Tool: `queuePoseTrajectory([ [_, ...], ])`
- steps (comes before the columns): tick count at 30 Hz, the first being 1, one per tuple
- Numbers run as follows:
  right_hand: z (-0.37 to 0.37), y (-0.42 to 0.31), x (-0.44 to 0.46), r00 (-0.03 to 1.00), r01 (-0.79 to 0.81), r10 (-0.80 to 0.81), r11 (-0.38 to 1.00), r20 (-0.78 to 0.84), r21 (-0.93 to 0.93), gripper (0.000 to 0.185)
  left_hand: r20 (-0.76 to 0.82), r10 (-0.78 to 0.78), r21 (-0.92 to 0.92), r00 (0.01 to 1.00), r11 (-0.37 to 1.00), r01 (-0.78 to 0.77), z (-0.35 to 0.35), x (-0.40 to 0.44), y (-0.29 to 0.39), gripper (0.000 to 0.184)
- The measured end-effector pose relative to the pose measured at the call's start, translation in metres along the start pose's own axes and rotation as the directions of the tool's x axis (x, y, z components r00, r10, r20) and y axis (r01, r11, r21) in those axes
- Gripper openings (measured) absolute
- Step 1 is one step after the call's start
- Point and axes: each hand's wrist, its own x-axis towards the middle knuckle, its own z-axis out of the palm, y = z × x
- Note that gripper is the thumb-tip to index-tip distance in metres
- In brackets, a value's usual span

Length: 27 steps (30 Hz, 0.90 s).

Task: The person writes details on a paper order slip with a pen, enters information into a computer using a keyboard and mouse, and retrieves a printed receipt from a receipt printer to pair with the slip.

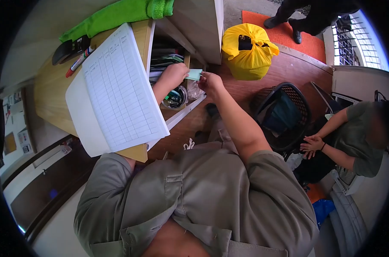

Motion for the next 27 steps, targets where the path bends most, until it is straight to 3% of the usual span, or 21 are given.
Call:
queuePoseTrajectory([
  [3, -0.002, 0.003, 0.004, 0.999, -0.033, 0.032, 0.997, 0.021, 0.067, 0.012, -0.045, -0.019, -0.045, 0.999, 0.999, 0.017, 0.006, 0.001, 0.007, 0.016],
  [6, -0.001, 0.007, 0.005, 0.997, -0.06, 0.051, 0.986, 0.06, 0.157, 0.012, 0.009, -0.04, -0.084, 0.999, 0.996, 0.041, 0.01, 0.004, 0.013, 0.02],
  [16, -0.017, 0.016, 0.011, 0.955, -0.17, 0.109, 0.964, 0.277, 0.206, 0.018, 0.069, -0.163, -0.072, 0.984, 0.983, 0.167, 0.004, 0.009, 0.031, 0.047],
  [20, -0.017, 0.017, 0.011, 0.946, -0.179, 0.111, 0.962, 0.306, 0.206, 0.02, 0.06, -0.187, 0.0, 0.981, 0.982, 0.187, 0.011, 0.016, 0.035, 0.048],
  [22, -0.02, 0.019, 0.012, 0.945, -0.175, 0.102, 0.96, 0.31, 0.217, 0.02, 0.169, -0.321, 0.066, 0.932, 0.947, 0.314, 0.006, 0.022, 0.045, 0.046],
  [27, -0.019, 0.025, 0.012, 0.952, -0.204, 0.141, 0.954, 0.27, 0.221, 0.023, 0.193, -0.427, 0.185, 0.883, 0.9, 0.395, 0.018, 0.035, 0.051, 0.038],
])
